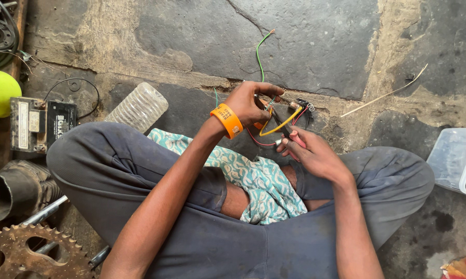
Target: The person sits on the workshop floor and repairs a small wiring harness. They use pliers to crimp and adjust wire connectors, then wrap yellow insulating tape by hand around the joined wires and connectors, pressing the tape down to secure the connections.
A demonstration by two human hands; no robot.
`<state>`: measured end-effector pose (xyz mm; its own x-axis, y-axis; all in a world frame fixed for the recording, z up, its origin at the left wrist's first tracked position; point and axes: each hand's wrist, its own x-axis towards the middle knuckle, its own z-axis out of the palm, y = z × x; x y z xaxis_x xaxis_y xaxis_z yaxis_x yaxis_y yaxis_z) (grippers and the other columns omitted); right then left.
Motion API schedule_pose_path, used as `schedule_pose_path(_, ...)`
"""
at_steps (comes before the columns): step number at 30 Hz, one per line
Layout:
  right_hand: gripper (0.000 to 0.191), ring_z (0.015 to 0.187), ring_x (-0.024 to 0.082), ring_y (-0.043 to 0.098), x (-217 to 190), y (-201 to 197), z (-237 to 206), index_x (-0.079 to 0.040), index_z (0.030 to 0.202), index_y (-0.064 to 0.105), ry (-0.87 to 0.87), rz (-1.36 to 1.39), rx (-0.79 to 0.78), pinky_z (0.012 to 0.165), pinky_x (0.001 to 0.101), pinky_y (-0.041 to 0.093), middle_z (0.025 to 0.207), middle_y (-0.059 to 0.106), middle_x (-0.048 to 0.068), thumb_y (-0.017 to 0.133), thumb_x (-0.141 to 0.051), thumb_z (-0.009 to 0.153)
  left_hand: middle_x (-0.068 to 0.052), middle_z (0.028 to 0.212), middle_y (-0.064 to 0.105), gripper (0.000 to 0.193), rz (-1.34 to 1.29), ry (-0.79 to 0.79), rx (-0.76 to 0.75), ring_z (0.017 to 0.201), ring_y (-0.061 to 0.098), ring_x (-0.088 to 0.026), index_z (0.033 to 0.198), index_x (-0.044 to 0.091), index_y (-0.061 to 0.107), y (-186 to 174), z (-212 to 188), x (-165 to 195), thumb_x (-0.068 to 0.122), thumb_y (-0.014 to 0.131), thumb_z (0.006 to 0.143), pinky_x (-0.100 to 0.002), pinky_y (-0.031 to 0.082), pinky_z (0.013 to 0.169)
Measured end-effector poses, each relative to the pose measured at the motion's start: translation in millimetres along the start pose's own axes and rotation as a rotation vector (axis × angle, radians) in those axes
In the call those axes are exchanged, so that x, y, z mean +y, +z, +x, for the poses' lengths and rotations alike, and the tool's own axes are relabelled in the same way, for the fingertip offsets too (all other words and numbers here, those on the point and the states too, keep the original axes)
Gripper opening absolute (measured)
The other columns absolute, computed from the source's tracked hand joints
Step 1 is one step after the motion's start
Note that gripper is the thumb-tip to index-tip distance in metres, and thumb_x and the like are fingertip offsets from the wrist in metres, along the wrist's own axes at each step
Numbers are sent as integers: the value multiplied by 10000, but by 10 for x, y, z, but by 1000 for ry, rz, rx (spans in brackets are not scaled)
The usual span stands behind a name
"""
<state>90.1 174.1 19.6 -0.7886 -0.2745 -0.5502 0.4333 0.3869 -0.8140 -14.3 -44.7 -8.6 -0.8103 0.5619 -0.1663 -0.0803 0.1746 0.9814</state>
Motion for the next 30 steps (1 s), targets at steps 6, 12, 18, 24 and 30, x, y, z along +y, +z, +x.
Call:
schedule_pose_path(6,167,760,82,614,104,6,47,-33,1094,650,-11,-43,20,684,267,522,849,668,32,587,-165,1014,-18,1102,774,585,24,35,27,848,652,-73,1246,54,720,13,-3,2,-14,747,665,-264,593,747)
schedule_pose_path(12,179,736,86,625,-3,85,22,-32,1081,627,-56,-103,76,669,278,531,805,652,17,594,-197,1020,-36,1063,803,562,112,14,59,856,698,-78,1216,49,740,24,23,-38,26,751,655,-266,592,778)
schedule_pose_path(18,180,677,80,640,-229,172,-25,-47,1010,606,-53,-269,168,644,281,522,731,653,-3,597,-227,1008,-46,1043,804,529,129,-8,68,887,723,-83,1190,36,749,24,41,-104,39,768,661,-263,591,801)
schedule_pose_path(24,241,593,88,505,-264,244,-38,-41,896,541,-11,-182,172,537,311,441,653,517,-2,603,-237,1023,-44,1012,808,527,104,-24,66,855,705,-76,1184,37,752,13,52,-91,31,764,658,-262,589,786)
schedule_pose_path(30,191,569,90,479,-249,287,-31,-58,956,566,-4,-100,176,508,317,421,638,493,-12,589,-235,1024,-54,1019,789,467,-107,-48,45,830,666,-79,1204,-1,740,30,47,-165,15,769,738,-265,585,738)
